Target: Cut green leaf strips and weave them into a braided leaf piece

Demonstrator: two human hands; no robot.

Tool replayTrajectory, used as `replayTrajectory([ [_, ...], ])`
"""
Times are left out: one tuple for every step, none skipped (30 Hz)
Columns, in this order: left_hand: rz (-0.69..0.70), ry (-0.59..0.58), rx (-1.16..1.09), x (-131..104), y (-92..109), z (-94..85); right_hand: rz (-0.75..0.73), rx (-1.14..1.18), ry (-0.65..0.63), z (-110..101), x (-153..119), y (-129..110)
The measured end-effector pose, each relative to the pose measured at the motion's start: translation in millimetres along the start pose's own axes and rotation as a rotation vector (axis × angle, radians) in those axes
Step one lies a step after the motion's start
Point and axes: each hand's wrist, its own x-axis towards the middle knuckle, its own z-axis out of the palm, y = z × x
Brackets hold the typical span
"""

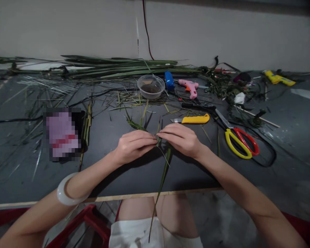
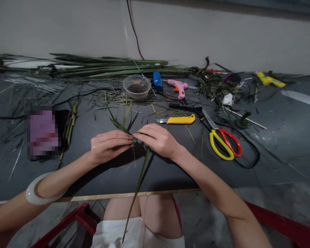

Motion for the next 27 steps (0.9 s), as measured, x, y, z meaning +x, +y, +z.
replayTrajectory([
  [0.006,0.003,-0.001,0,0,0.3,-0.014,-0.010,-0.013,0,-1,0],
  [0.010,0.003,0.002,-1,-1,0.7,-0.029,-0.016,-0.023,1,-2,1],
  [0.013,-0.002,0.008,-1,-1,1.0,-0.041,-0.020,-0.029,1,-3,1],
  [0.019,-0.012,0.013,-2,-2,1.3,-0.050,-0.019,-0.030,2,-4,1],
  [0.027,-0.021,0.014,-2,-3,1.4,-0.055,-0.017,-0.029,3,-5,2],
  [0.039,-0.029,0.012,-3,-4,1.6,-0.057,-0.012,-0.027,3,-6,2],
  [0.052,-0.033,0.008,-3,-4,1.6,-0.055,-0.007,-0.024,4,-7,2],
  [0.063,-0.038,0.005,-3,-5,1.6,-0.050,0.000,-0.020,4,-7,1],
  [0.070,-0.041,0.006,-3,-5,1.6,-0.041,0.006,-0.016,5,-8,1],
  [0.073,-0.046,0.012,-3,-5,1.5,-0.030,0.010,-0.011,5,-8,0],
  [0.072,-0.050,0.020,-3,-6,1.5,-0.019,0.012,-0.007,5,-8,-1],
  [0.070,-0.056,0.029,-3,-6,1.6,-0.008,0.012,-0.001,5,-8,-2],
  [0.068,-0.059,0.036,-3,-6,1.7,0.004,0.010,0.006,4,-8,-3],
  [0.069,-0.061,0.041,-3,-6,1.8,0.016,0.008,0.015,4,-7,-4],
  [0.072,-0.062,0.045,-4,-6,1.9,0.031,0.007,0.028,5,-7,-6],
  [0.077,-0.064,0.048,-5,-6,2.0,0.051,0.010,0.042,5,-7,-8],
  [0.083,-0.068,0.052,-6,-7,2.1,0.078,0.018,0.056,6,-6,-10],
  [0.089,-0.077,0.057,-7,-8,2.1,0.113,0.031,0.071,7,-5,-12],
  [0.094,-0.088,0.062,-8,-9,2.0,0.154,0.050,0.085,8,-5,-15],
  [0.096,-0.100,0.071,-10,-10,1.8,0.198,0.071,0.100,9,-4,-18],
  [0.097,-0.110,0.082,-11,-11,1.5,0.243,0.093,0.114,11,-4,-20],
  [0.098,-0.121,0.095,-12,-12,1.0,0.285,0.114,0.124,12,-4,-22],
  [0.100,-0.129,0.109,-12,-12,0.5,0.320,0.131,0.131,12,-3,-23],
  [0.104,-0.137,0.122,-13,-13,-0.2,0.348,0.144,0.131,13,-3,-25],
  [0.109,-0.144,0.132,-13,-13,-0.9,0.369,0.153,0.123,13,-3,-25],
  [0.116,-0.155,0.141,-13,-13,-1.6,0.382,0.158,0.114,14,-3,-26],
  [0.121,-0.165,0.149,-13,-13,-2.2,0.388,0.160,0.105,14,-3,-26],
])
